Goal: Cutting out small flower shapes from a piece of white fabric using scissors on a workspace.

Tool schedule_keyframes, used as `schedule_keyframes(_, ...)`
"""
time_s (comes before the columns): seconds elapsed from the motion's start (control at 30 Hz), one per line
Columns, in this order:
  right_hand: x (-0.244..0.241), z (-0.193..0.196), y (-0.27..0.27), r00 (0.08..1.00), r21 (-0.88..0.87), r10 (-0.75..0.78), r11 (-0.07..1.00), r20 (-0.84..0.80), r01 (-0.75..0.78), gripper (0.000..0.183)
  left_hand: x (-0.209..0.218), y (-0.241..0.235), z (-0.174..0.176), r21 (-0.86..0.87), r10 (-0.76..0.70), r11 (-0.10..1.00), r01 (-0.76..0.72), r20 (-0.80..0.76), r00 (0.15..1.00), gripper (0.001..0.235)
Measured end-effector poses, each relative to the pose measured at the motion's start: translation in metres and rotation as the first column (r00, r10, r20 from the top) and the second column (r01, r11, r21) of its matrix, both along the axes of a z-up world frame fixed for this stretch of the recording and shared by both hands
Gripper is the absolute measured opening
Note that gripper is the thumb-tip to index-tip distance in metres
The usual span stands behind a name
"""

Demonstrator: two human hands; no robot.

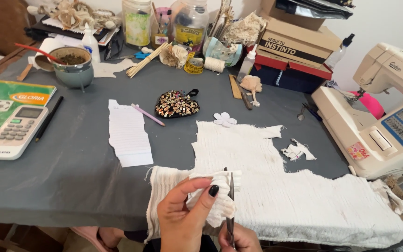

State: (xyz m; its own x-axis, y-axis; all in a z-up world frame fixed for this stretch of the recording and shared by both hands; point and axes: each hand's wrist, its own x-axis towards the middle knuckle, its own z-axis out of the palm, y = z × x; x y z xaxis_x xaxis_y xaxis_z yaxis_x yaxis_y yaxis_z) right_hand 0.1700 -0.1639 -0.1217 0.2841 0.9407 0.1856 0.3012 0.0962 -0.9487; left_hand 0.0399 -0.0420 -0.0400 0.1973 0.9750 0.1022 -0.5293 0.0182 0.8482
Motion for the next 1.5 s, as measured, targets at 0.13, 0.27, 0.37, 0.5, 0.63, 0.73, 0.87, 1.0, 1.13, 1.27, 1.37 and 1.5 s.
schedule_keyframes(0.13, 0.019, -0.008, -0.007, 0.992, 0.038, 0.038, 0.998, 0.12, -0.043, 0.021, -0.011, 0.01, 0.004, 0.115, -0.097, 0.987, 0.112, -0.13, 0.987, 0.018)
schedule_keyframes(0.27, 0.031, -0.011, -0.015, 0.961, -0.01, 0.048, 0.999, 0.273, -0.047, 0.045, -0.021, 0.02, 0.008, 0.234, -0.13, 0.949, 0.21, -0.316, 0.94, 0.021)
schedule_keyframes(0.37, 0.035, -0.007, -0.018, 0.948, 0.004, 0.084, 0.996, 0.306, -0.089, 0.044, -0.024, 0.026, 0.01, 0.364, -0.117, 0.903, 0.229, -0.306, 0.945, 0.022)
schedule_keyframes(0.5, 0.036, 0.006, -0.022, 0.946, -0.022, 0.116, 0.993, 0.304, -0.115, 0.03, -0.031, 0.034, 0.028, 0.444, -0.185, 0.85, 0.284, -0.253, 0.949, 0.022)
schedule_keyframes(0.63, 0.035, 0.02, -0.025, 0.954, -0.162, 0.099, 0.985, 0.284, -0.054, 0.033, -0.039, 0.046, 0.042, 0.556, -0.238, 0.716, 0.422, -0.373, 0.897, 0.027)
schedule_keyframes(0.73, 0.043, 0.017, -0.025, 0.973, -0.195, 0.117, 0.978, 0.199, -0.078, 0.037, -0.043, 0.052, 0.055, 0.586, -0.317, 0.626, 0.515, -0.411, 0.854, 0.03)
schedule_keyframes(0.87, 0.044, 0.019, -0.025, 0.969, -0.128, 0.157, 0.983, 0.191, -0.134, 0.046, -0.043, 0.055, 0.062, 0.676, -0.302, 0.491, 0.55, -0.46, 0.835, 0.042)
schedule_keyframes(1.0, 0.051, 0.012, -0.027, 0.963, -0.173, 0.179, 0.974, 0.201, -0.145, 0.04, -0.044, 0.057, 0.064, 0.629, -0.318, 0.482, 0.61, -0.523, 0.79, 0.046)
schedule_keyframes(1.13, 0.059, 0.004, -0.033, 0.966, -0.161, 0.139, 0.981, 0.217, -0.105, 0.047, -0.046, 0.061, 0.069, 0.594, -0.349, 0.443, 0.671, -0.576, 0.74, 0.054)
schedule_keyframes(1.27, 0.048, 0.023, -0.037, 0.936, -0.198, 0.095, 0.98, 0.339, -0.028, 0.037, -0.046, 0.067, 0.076, 0.512, -0.329, 0.434, 0.741, -0.676, 0.659, 0.064)
schedule_keyframes(1.37, 0.059, 0.017, -0.039, 0.887, -0.222, 0.188, 0.97, 0.421, -0.1, 0.038, -0.044, 0.072, 0.076, 0.467, -0.314, 0.442, 0.766, -0.72, 0.619, 0.067)
schedule_keyframes(1.5, 0.058, 0.019, -0.043, 0.917, -0.273, 0.162, 0.96, 0.364, -0.061, 0.042, -0.042, 0.077, 0.08, 0.491, -0.266, 0.365, 0.791, -0.76, 0.593, 0.061)
